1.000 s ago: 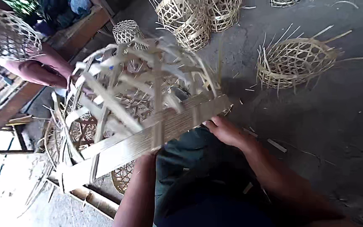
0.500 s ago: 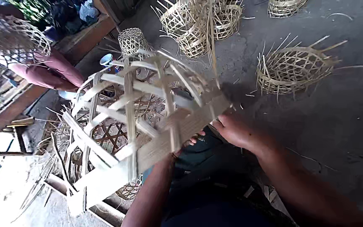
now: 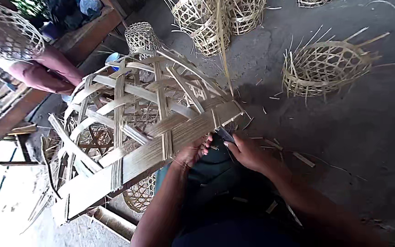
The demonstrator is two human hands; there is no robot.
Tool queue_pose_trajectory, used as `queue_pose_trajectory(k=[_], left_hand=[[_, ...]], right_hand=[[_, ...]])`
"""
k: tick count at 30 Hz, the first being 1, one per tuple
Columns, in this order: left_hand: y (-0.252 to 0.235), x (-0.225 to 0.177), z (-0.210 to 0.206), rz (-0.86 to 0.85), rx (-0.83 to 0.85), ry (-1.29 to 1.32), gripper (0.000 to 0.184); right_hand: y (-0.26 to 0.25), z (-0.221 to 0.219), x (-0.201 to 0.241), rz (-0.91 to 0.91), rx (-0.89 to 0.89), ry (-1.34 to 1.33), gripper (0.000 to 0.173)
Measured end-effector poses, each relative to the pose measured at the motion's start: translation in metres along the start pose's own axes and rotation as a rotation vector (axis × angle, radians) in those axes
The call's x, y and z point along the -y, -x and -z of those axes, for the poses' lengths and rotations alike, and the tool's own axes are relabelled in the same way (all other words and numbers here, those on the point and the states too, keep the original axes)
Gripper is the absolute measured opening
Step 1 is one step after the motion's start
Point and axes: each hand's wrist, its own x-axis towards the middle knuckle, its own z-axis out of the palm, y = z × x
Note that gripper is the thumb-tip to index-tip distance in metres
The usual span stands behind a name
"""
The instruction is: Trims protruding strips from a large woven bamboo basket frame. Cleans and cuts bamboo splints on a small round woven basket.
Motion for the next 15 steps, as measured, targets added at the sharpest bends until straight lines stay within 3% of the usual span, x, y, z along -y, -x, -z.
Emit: queue_pose_trajectory(k=[7, 11, 15], left_hand=[[-0.003, 0.000, 0.010, 0.011, 0.039, 0.016, 0.023], [0.010, -0.008, -0.019, 0.082, -0.047, -0.312, 0.023], [0.015, -0.001, -0.026, -0.010, -0.018, -0.247, 0.022]], right_hand=[[-0.030, -0.001, 0.020, 0.020, 0.014, -0.015, 0.035], [-0.046, -0.003, 0.027, -0.049, 0.101, 0.044, 0.025], [-0.051, -0.003, 0.018, -0.024, 0.101, -0.176, 0.027]])
